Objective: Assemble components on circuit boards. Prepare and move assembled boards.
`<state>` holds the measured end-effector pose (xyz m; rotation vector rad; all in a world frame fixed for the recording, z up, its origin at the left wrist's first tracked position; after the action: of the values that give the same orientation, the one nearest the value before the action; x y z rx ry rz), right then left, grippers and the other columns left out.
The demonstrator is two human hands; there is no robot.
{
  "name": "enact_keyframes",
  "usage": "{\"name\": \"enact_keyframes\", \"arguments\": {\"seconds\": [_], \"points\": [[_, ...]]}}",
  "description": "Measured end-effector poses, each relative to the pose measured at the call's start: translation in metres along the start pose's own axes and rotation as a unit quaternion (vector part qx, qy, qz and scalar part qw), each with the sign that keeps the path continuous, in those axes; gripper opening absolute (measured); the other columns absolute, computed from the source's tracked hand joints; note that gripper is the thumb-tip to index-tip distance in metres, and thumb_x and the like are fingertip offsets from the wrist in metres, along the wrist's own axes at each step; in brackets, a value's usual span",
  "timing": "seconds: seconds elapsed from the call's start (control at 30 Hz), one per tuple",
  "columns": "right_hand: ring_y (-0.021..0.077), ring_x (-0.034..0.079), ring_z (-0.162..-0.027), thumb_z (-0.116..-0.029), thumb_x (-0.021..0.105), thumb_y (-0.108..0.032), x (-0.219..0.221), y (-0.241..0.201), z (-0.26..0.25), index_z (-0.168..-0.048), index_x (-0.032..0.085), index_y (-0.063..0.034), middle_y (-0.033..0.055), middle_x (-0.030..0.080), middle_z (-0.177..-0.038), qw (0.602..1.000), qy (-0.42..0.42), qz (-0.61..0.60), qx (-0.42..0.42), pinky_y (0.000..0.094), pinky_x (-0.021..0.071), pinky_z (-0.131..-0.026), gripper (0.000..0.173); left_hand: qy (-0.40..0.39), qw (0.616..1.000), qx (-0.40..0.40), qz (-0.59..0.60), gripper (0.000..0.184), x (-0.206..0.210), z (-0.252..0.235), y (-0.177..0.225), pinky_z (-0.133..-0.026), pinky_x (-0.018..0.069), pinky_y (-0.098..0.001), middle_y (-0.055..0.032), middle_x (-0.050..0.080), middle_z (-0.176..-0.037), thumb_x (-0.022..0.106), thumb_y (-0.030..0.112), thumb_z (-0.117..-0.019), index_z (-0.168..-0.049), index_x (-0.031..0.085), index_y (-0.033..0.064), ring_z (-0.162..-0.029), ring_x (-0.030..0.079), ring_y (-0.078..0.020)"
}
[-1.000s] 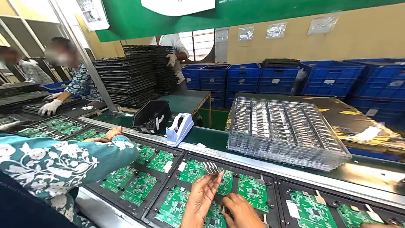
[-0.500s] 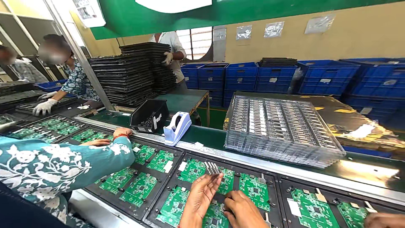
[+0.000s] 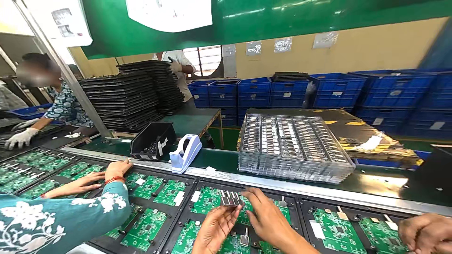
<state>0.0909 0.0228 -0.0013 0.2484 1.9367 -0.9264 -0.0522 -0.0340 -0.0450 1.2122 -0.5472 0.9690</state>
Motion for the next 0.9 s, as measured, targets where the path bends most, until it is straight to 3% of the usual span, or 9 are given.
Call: {"name": "enact_keyframes", "arguments": {"seconds": [0.07, 0.1, 0.27, 0.33, 0.4, 0.53, 0.6, 0.73, 0.9], "points": [[0.0391, 0.053, -0.136, -0.0967, 0.059, -0.006, -0.004, -0.002, -0.009, -0.146, 0.054, -0.0026, 0.0221, 0.049, -0.153, 0.998, -0.046, -0.008, -0.038, 0.0554, 0.0441, -0.11, 0.05, -0.038, 0.999, -0.012, 0.009, 0.025, -0.001, 0.001, -0.002, -0.085, 0.0634, -0.034, -0.0219, 0.076, -0.099, 0.043, -0.001, -0.1007, -0.101, 0.067, -0.0064, -0.089, 0.077, -0.0268], [0.0381, 0.054, -0.135, -0.0969, 0.057, -0.005, -0.004, -0.003, -0.012, -0.142, 0.056, -0.0011, 0.0219, 0.052, -0.15, 0.997, -0.062, -0.021, -0.052, 0.0543, 0.0437, -0.111, 0.046, -0.055, 0.998, -0.017, 0.013, 0.024, -0.002, 0.001, -0.002, -0.086, 0.0631, -0.0345, -0.0224, 0.076, -0.101, 0.045, -0.001, -0.0992, -0.101, 0.068, -0.0064, -0.09, 0.077, -0.0274], [0.036, 0.063, -0.119, -0.0937, 0.06, -0.001, -0.009, 0.001, -0.017, -0.123, 0.067, 0.0035, 0.0243, 0.06, -0.133, 0.995, -0.071, -0.058, -0.05, 0.0489, 0.0507, -0.102, 0.03, -0.085, 0.996, -0.022, 0.001, 0.023, 0.0, -0.001, -0.002, -0.09, 0.0626, -0.0377, -0.0246, 0.075, -0.107, 0.046, 0.0, -0.0987, -0.109, 0.066, -0.0062, -0.097, 0.077, -0.0311], [0.0331, 0.066, -0.112, -0.0956, 0.062, -0.005, -0.015, 0.014, -0.022, -0.122, 0.068, 0.0039, 0.0245, 0.06, -0.133, 0.998, -0.035, -0.061, -0.001, 0.0448, 0.0537, -0.1, 0.028, -0.058, 0.998, -0.02, -0.016, 0.027, -0.001, -0.004, -0.001, -0.089, 0.0627, -0.0371, -0.024, 0.072, -0.113, 0.042, -0.003, -0.0999, -0.122, 0.056, -0.0058, -0.099, 0.075, -0.0307], [0.0306, 0.068, -0.108, -0.0958, 0.062, -0.004, -0.019, 0.033, -0.027, -0.123, 0.069, 0.0041, 0.0248, 0.058, -0.135, 0.997, -0.004, -0.057, 0.056, 0.041, 0.0557, -0.098, 0.029, 0.019, 0.999, -0.021, -0.016, 0.03, -0.003, -0.007, -0.001, -0.082, 0.0635, -0.035, -0.0215, 0.07, -0.11, 0.039, -0.005, -0.1009, -0.128, 0.052, -0.0051, -0.093, 0.075, -0.0282], [0.0317, 0.065, -0.111, -0.096, 0.06, -0.006, -0.008, 0.061, -0.035, -0.129, 0.065, 0.0036, 0.0242, 0.057, -0.133, 0.991, -0.054, -0.022, 0.117, 0.0409, 0.0527, -0.1, 0.035, 0.127, 0.992, -0.007, -0.024, 0.03, -0.005, -0.008, 0.003, -0.073, 0.0628, -0.0327, -0.0186, 0.069, -0.102, 0.043, 0.003, -0.104, -0.132, 0.054, -0.0028, -0.083, 0.073, -0.0249], [0.0352, 0.062, -0.115, -0.0968, 0.06, -0.01, 0.003, 0.066, -0.038, -0.134, 0.061, 0.0029, 0.0243, 0.059, -0.131, 0.987, -0.104, 0.009, 0.122, 0.0464, 0.0496, -0.102, 0.039, 0.142, 0.988, 0.011, -0.05, 0.027, -0.009, -0.011, 0.004, -0.068, 0.0614, -0.0284, -0.0162, 0.07, -0.101, 0.046, 0.001, -0.1042, -0.129, 0.056, -0.0014, -0.079, 0.073, -0.0205], [0.0412, 0.057, -0.124, -0.0958, 0.06, -0.012, 0.018, 0.069, -0.044, -0.126, 0.067, 0.002, 0.0266, 0.058, -0.132, 0.981, -0.144, 0.079, 0.103, 0.0543, 0.0441, -0.106, 0.034, 0.148, 0.984, 0.043, -0.087, 0.02, -0.013, -0.01, 0.005, -0.059, 0.0572, -0.0222, -0.0128, 0.073, -0.095, 0.047, -0.001, -0.1045, -0.12, 0.059, -0.0021, -0.07, 0.07, -0.0133], [0.0435, 0.054, -0.126, -0.0979, 0.057, -0.013, 0.021, 0.069, -0.046, -0.128, 0.068, -0.0012, 0.0278, 0.058, -0.132, 0.97, -0.176, 0.125, 0.116, 0.056, 0.0425, -0.105, 0.034, 0.157, 0.98, 0.048, -0.113, 0.016, -0.012, -0.009, 0.006, -0.056, 0.0544, -0.0199, -0.0124, 0.075, -0.094, 0.049, 0.001, -0.105, -0.116, 0.061, -0.0012, -0.069, 0.07, -0.0114]]}}
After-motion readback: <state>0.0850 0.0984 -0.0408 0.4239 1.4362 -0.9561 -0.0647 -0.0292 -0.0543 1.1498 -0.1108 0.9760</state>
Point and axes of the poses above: each hand's wrist, its own z-axis away from the middle knuckle, its own x-axis out of the palm, y = z × x, the point moved 5 cm from there along -z, towards the middle knuckle
